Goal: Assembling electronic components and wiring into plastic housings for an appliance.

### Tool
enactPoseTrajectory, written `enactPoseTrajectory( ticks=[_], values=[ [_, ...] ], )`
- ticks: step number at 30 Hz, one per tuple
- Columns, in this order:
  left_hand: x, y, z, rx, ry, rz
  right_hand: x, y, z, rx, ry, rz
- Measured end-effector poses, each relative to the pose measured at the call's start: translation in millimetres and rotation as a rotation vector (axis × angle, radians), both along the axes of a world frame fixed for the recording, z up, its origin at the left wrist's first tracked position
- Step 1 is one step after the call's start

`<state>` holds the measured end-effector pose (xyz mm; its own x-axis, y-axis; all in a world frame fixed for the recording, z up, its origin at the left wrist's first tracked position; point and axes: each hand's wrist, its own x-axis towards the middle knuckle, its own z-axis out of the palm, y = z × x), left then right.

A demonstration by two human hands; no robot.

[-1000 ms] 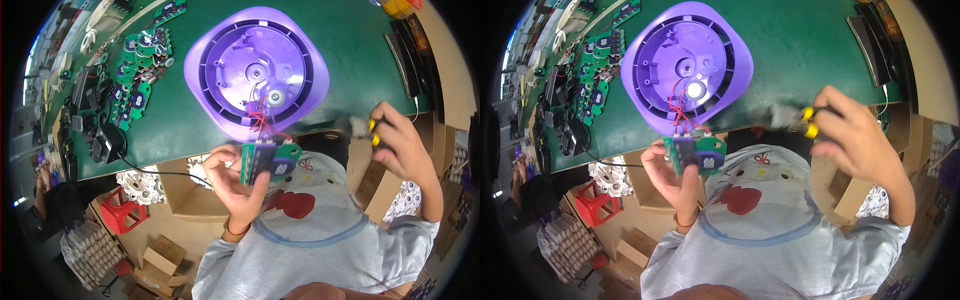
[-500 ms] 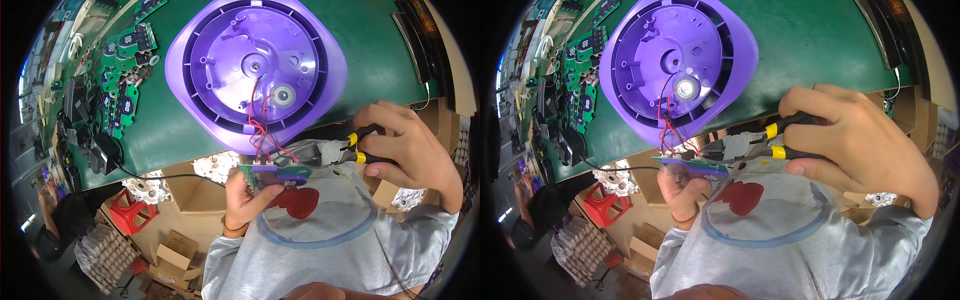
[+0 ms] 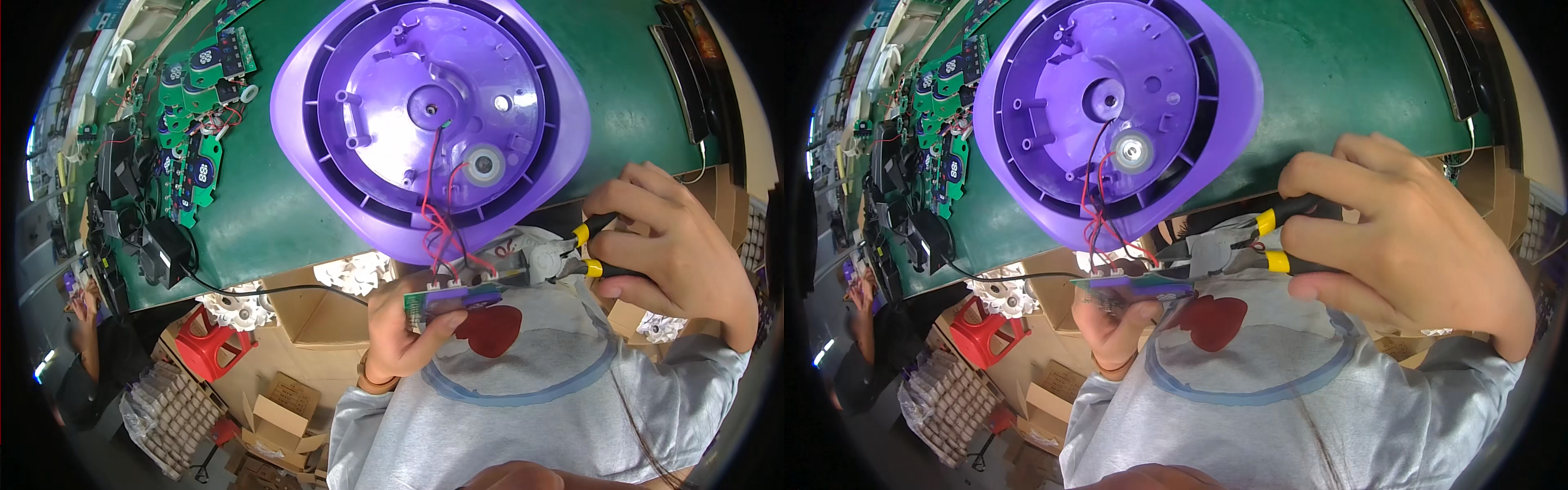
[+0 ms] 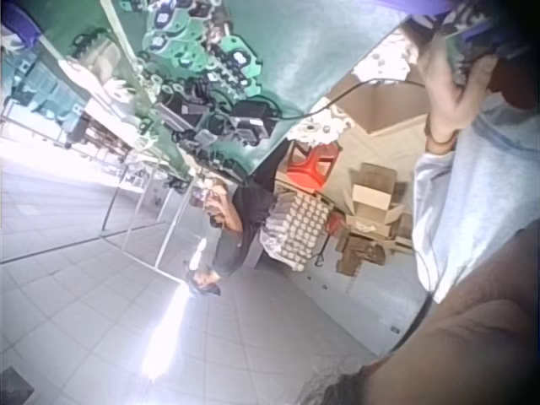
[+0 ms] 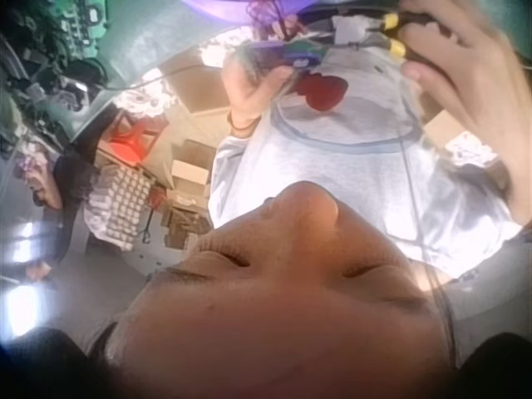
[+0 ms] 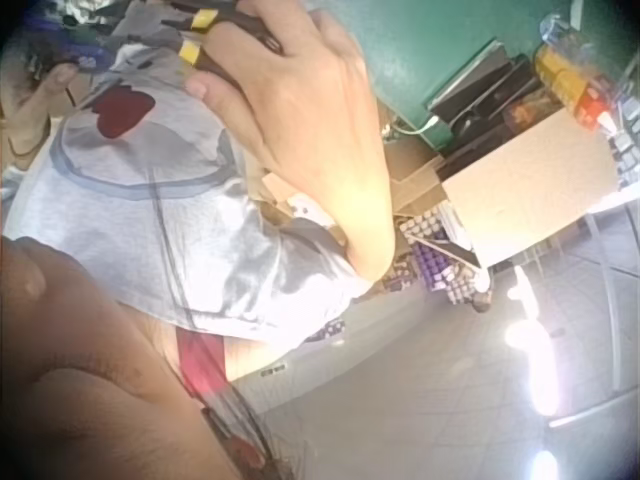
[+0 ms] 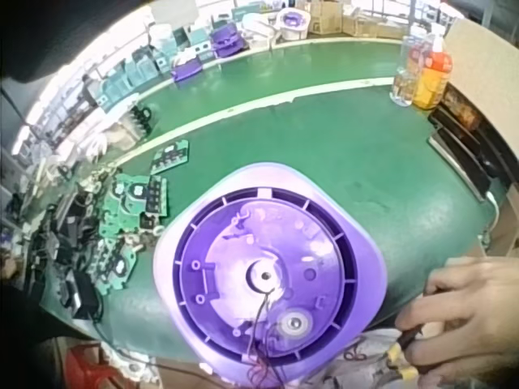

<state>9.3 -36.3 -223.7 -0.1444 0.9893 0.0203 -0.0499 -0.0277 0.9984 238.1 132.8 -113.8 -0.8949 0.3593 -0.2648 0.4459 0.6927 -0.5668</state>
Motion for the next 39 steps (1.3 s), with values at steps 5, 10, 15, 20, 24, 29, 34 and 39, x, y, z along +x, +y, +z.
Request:
enactPoseTrajectory(
  ticks=[5,10,15,20,24,29,34,39],
  values=[
    [-0.3,0.2,-1.5,0.051,0.079,-0.011,-2.9,-0.2,-1.5,0.055,0.010,0.011],
    [1.2,-0.2,-1.9,0.023,0.049,-0.001,-2.6,-2.1,-6.4,0.174,0.089,0.037],
    [0.4,-0.6,-2.2,0.033,0.035,0.023,-2.3,2.5,1.5,0.119,-0.003,0.068],
    [-7.2,-1.5,-6.2,0.100,0.147,-0.175,-3.1,1.0,3.8,0.143,-0.046,0.030],
    [2.3,2.0,-5.3,0.038,0.065,0.009,-0.8,0.5,-3.6,0.092,0.001,0.010],
    [2.9,-1.3,-7.1,-0.021,0.044,0.021,-0.7,3.8,-1.1,0.069,-0.006,0.028],
    [4.1,-2.1,-6.4,-0.022,0.044,0.039,-1.3,2.6,-2.5,0.162,0.005,0.084],
    [6.6,-5.6,-8.1,-0.041,-0.004,0.098,-3.4,-20.8,-7.2,0.186,0.068,-0.050]
  ],
)
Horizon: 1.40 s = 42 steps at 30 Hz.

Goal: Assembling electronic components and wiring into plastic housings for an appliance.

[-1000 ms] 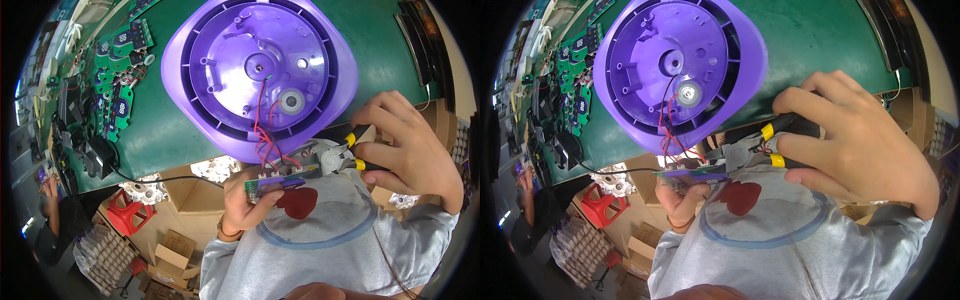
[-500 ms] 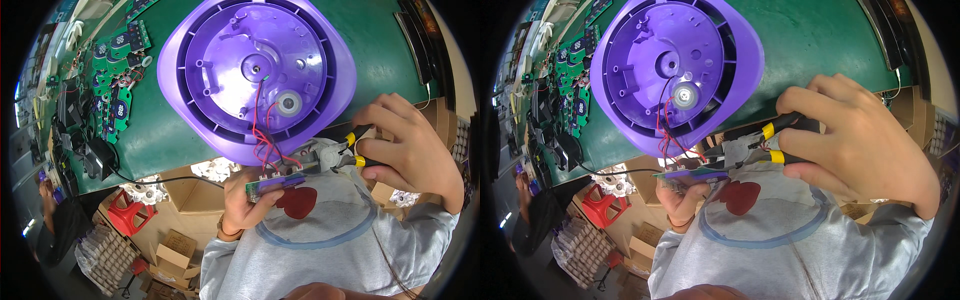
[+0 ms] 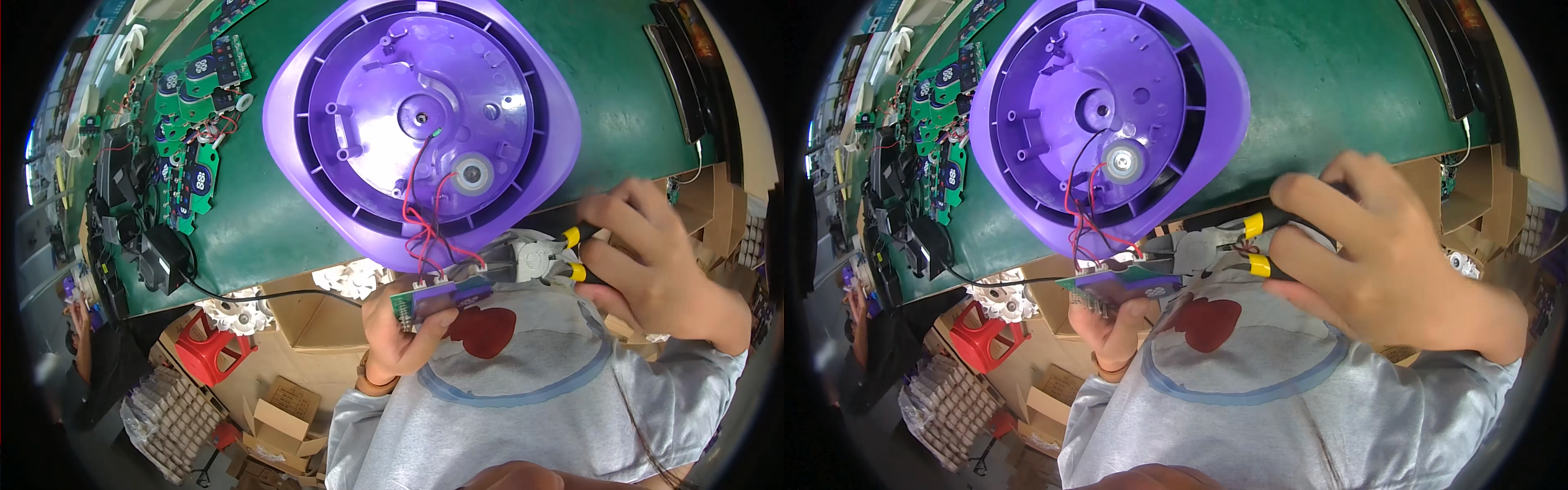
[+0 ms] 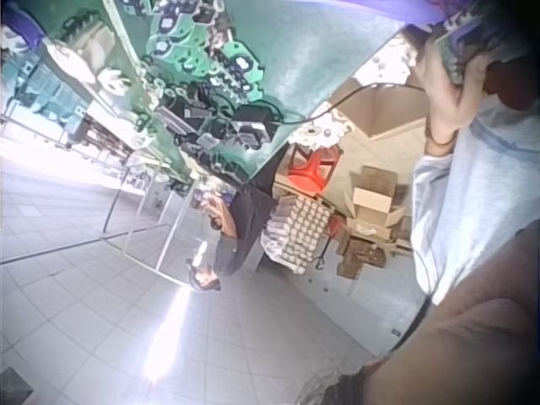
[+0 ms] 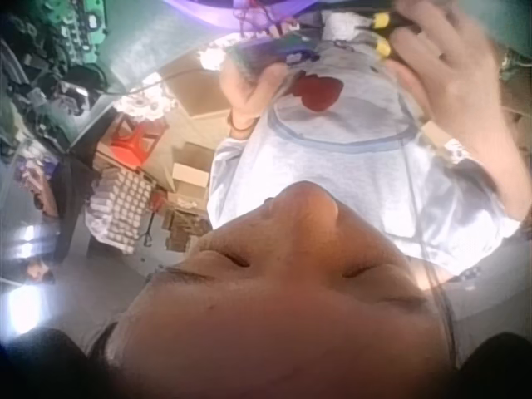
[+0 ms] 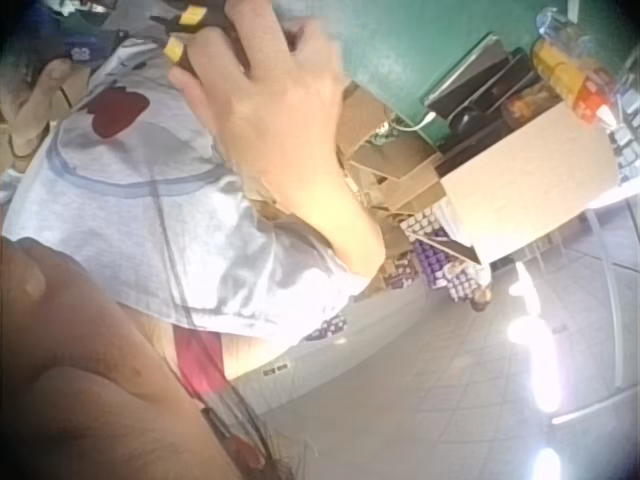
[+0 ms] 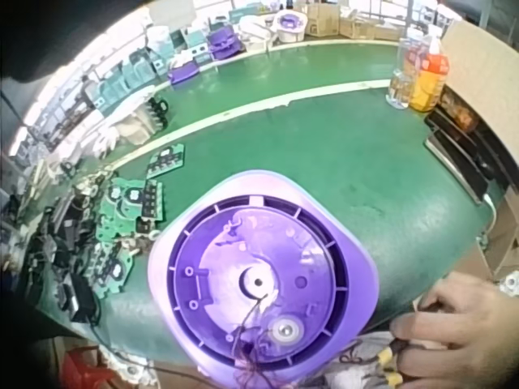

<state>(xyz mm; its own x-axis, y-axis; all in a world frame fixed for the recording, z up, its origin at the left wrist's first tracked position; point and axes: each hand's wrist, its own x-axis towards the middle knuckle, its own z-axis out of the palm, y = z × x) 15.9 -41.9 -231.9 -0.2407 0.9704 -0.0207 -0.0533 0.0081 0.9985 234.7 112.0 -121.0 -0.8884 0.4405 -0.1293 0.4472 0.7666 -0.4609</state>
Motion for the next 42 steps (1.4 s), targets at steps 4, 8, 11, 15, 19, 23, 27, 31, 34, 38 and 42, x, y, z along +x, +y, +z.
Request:
enactPoseTrajectory(
  ticks=[4,8,11,15,19,23,27,31,34,38,42],
  values=[
    [-5.4,12.7,5.5,0.141,0.046,-0.053,6.7,-4.6,-7.5,-0.670,0.110,-0.200],
    [-13.8,8.6,14.2,0.088,0.096,-0.146,9.0,-4.7,-11.4,-0.560,0.162,-0.154],
    [-19.9,16.6,22.7,0.047,0.162,-0.237,13.3,5.3,-7.4,0.045,0.099,-0.102],
    [-13.1,11.4,21.7,0.078,0.109,-0.111,14.8,-0.2,-0.1,-0.129,-0.001,-0.185],
    [-12.6,10.8,24.5,0.088,0.282,-0.187,19.1,-4.6,8.4,-0.124,0.055,-0.187],
    [0.8,11.1,27.9,0.149,0.628,-0.118,7.6,-10.5,10.7,-0.476,0.100,-0.193],
    [7.1,13.7,27.2,0.232,0.819,-0.050,-1.0,-8.0,3.1,-0.534,0.084,-0.133],
    [7.9,16.2,26.9,0.272,0.926,-0.066,-5.6,-0.7,6.3,-0.539,0.068,-0.089],
    [9.9,17.0,25.0,0.323,1.006,-0.018,-6.4,1.9,6.5,-0.452,0.047,-0.050],
    [11.4,13.6,22.3,0.293,1.086,-0.023,-7.1,6.5,14.6,-0.344,-0.055,0.013],
    [16.2,12.7,17.9,0.294,1.119,0.031,-7.4,1.9,15.8,-0.379,-0.069,-0.038]
  ],
)
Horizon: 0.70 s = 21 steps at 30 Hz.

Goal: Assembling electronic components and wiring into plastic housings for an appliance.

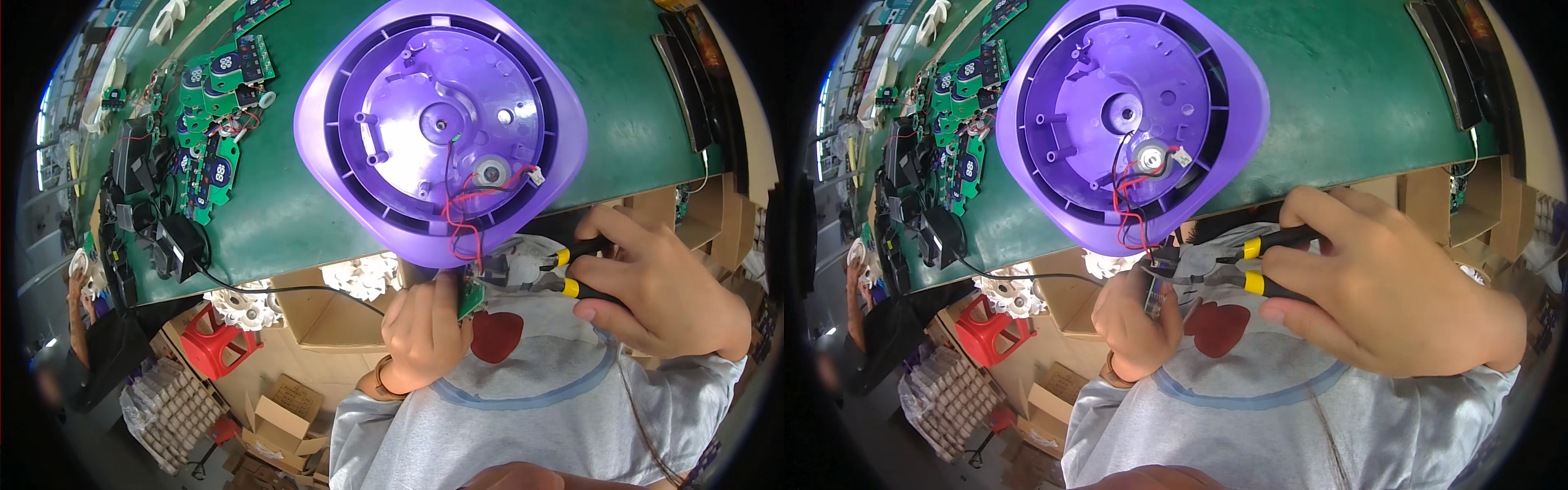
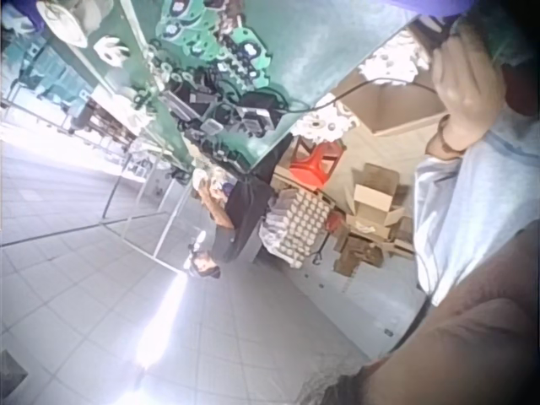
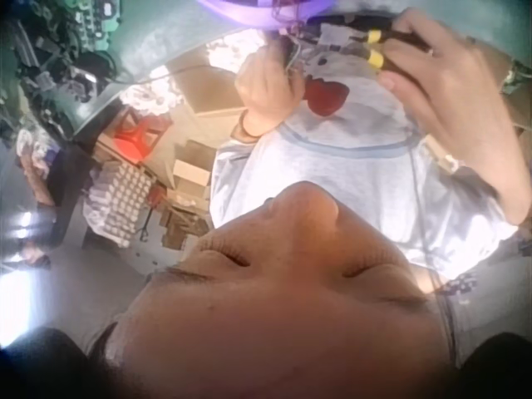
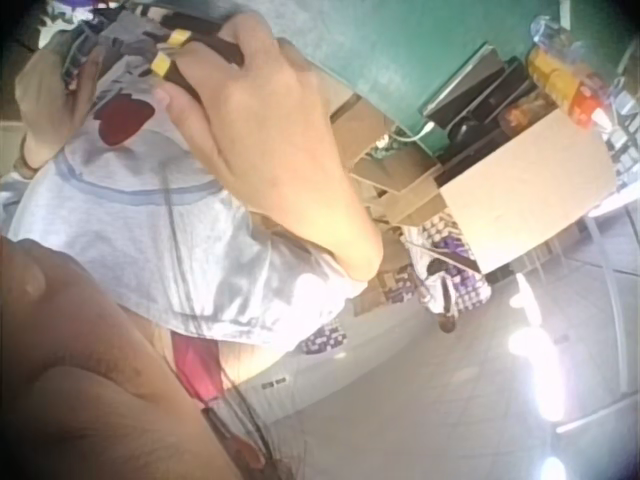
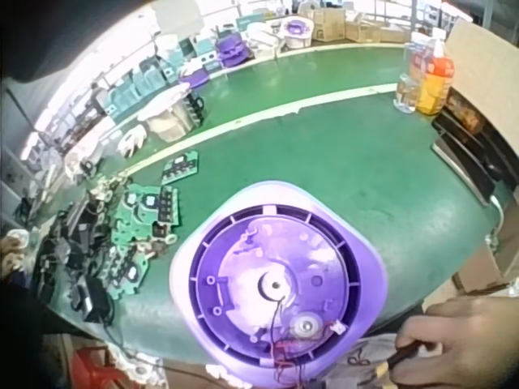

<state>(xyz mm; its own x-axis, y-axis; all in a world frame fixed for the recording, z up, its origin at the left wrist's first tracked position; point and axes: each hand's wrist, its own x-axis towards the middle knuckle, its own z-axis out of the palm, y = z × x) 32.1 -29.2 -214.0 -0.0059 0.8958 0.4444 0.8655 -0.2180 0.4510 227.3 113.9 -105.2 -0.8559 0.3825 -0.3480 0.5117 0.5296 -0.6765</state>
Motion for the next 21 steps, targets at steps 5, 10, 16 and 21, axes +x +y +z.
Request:
enactPoseTrajectory(
  ticks=[5,10,16,21],
  values=[
    [2.3,1.9,-0.8,0.025,-0.007,0.009,1.6,-2.6,-2.7,0.126,0.073,-0.012],
    [1.5,0.5,-0.2,0.005,-0.001,0.013,-0.3,0.1,2.4,-0.002,-0.043,0.020],
    [5.6,2.4,2.9,-0.042,-0.055,0.054,-0.4,-16.5,-11.8,0.465,0.108,0.008],
    [-1.1,1.7,6.5,-0.154,-0.245,-0.032,17.5,4.8,-1.9,-0.105,0.156,-0.270]
  ],
)
